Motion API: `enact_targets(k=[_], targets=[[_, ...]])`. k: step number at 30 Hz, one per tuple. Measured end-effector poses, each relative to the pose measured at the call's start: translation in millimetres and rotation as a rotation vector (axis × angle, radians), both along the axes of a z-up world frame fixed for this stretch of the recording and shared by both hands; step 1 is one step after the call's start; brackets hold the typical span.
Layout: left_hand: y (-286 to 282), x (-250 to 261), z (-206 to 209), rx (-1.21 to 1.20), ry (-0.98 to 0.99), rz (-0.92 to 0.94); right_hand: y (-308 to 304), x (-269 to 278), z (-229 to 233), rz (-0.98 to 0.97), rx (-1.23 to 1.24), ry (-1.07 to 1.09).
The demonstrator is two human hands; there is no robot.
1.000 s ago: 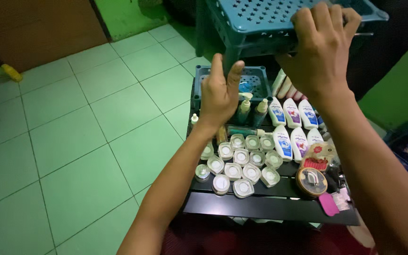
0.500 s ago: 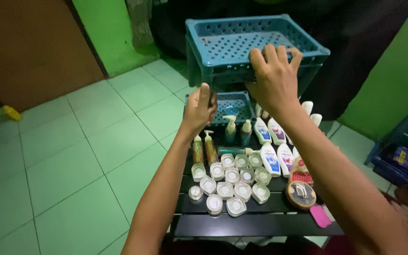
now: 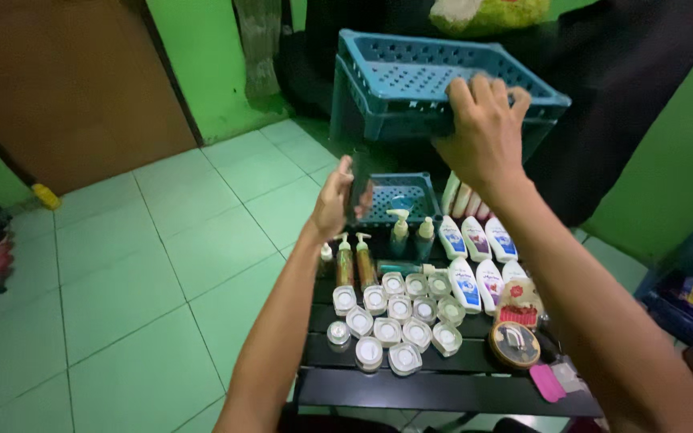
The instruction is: The person assembles a blue plastic storage basket by inserting support rods into the basket trays. They place the basket on a table, remove and reinsert the rods, and stack the trays together.
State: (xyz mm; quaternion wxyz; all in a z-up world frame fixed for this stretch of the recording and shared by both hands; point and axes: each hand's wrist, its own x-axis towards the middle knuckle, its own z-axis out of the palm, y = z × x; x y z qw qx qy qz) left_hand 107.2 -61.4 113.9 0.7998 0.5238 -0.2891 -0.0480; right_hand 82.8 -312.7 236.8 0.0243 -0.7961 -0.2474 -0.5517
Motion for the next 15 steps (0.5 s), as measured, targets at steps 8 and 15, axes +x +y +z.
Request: enact_targets(k=[8, 15], targets=[[27.9, 93.6, -69.1, 1.058, -0.538, 0.603, -15.6, 12.2, 5.3, 0.005, -0.084, -0.036], [-2.0, 183.9, -137.6, 1.19, -0.515, 0.626, -21.3, 24.7, 1.8, -0.006, -0.13, -0.054]])
